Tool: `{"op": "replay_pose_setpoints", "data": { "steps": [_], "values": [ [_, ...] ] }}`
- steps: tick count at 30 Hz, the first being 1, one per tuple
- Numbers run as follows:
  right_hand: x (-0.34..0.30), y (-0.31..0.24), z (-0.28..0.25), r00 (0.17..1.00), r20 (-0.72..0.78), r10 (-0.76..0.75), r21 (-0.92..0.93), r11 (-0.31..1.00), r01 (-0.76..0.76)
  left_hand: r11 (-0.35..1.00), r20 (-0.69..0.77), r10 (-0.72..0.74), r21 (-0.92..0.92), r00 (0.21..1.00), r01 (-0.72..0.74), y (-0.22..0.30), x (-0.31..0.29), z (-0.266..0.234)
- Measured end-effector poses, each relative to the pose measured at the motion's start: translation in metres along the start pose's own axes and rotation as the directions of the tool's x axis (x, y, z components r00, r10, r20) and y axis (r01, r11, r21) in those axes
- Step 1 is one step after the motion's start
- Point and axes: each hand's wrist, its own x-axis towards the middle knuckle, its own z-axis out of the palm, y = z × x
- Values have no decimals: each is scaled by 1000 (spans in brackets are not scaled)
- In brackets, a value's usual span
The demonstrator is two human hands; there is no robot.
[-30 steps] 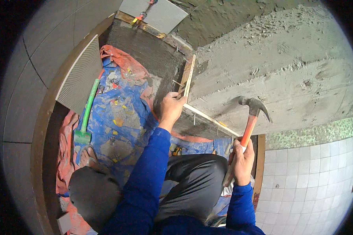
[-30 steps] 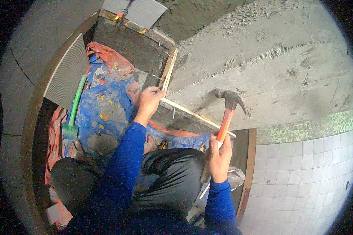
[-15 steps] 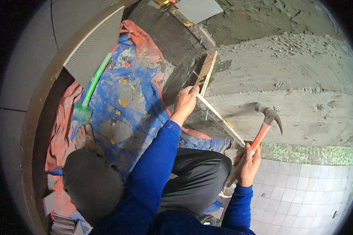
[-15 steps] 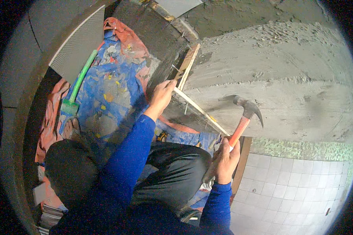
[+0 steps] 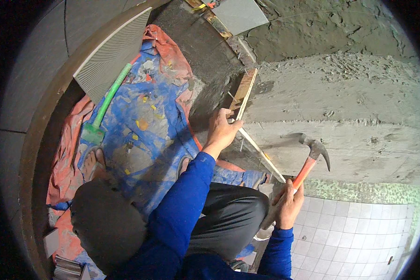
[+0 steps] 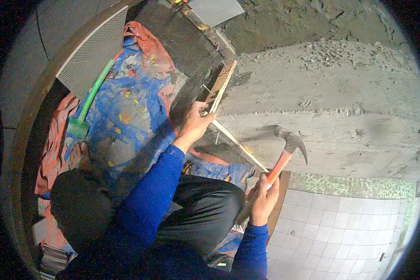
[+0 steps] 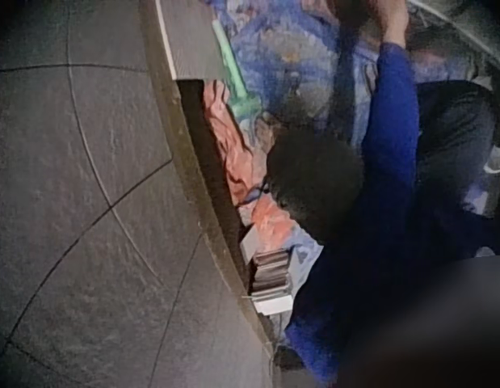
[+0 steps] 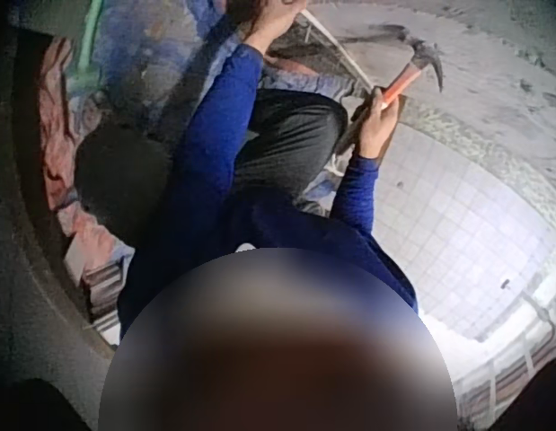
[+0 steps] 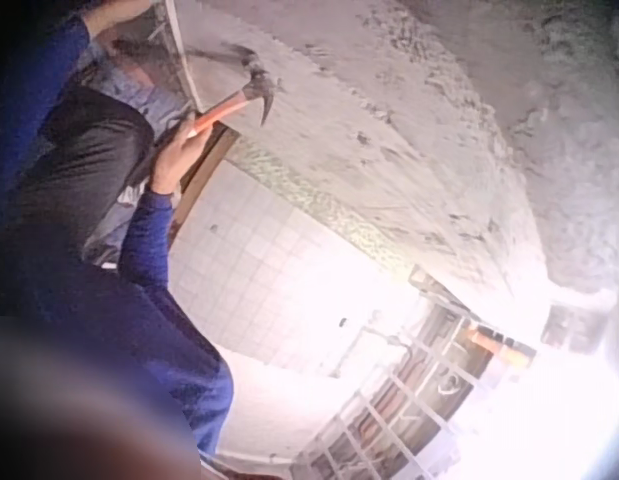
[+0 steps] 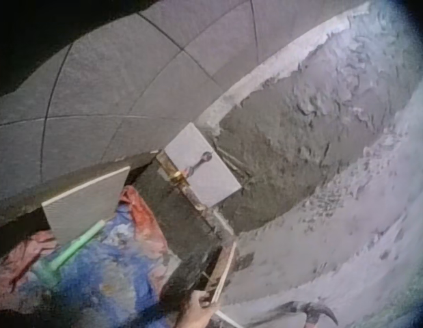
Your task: The person hammers nails into a wooden frame placed on the floor using a claw hammer. They repeatedly pick up nails, position them on the frame, and strike them with the hammer to secure the frame.
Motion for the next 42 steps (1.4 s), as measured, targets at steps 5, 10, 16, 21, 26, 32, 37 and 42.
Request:
{"op": "replay_pose_setpoints", "data": {
  "steps": [5, 10, 16, 21, 26, 32, 37, 42],
  "values": [
    [0, 1, -1, 1000, -14, -22, -53, 998, 22, 974, 9, 9, 225, 1000, -11, 17, -4, -3],
    [0, 0, -1, 999, -27, 17, -16, 1000, -18, 957, 148, -149, -228, 978, 180, 3, -4, -15],
    [1, 6, 2, 999, -48, -24, -35, 999, 22, 900, 246, -116, -383, 962, 207, -23, 5, -22],
    [1, 9, 2, 998, -61, 17, -11, 1000, -18, 922, 120, -153, -341, 981, 186, -10, 1, -12],
    [1, 5, -3, 997, -73, -34, -195, 981, 19, 1000, -5, -6, -10, 1000, 6, 4, -5, -4],
    [-1, 2, -1, 998, -47, 38, -99, 994, -42, 994, -82, 53, 97, 995, -44, 10, -12, 5],
    [0, 2, 0, 999, -42, 7, -78, 997, -11, 993, -50, 42, 115, 998, -36, 11, -12, 1],
    [-1, 3, -2, 998, -38, 42, -54, 998, -44, 992, -49, 35, 123, 998, -29, 13, -12, 1]
  ]
}}
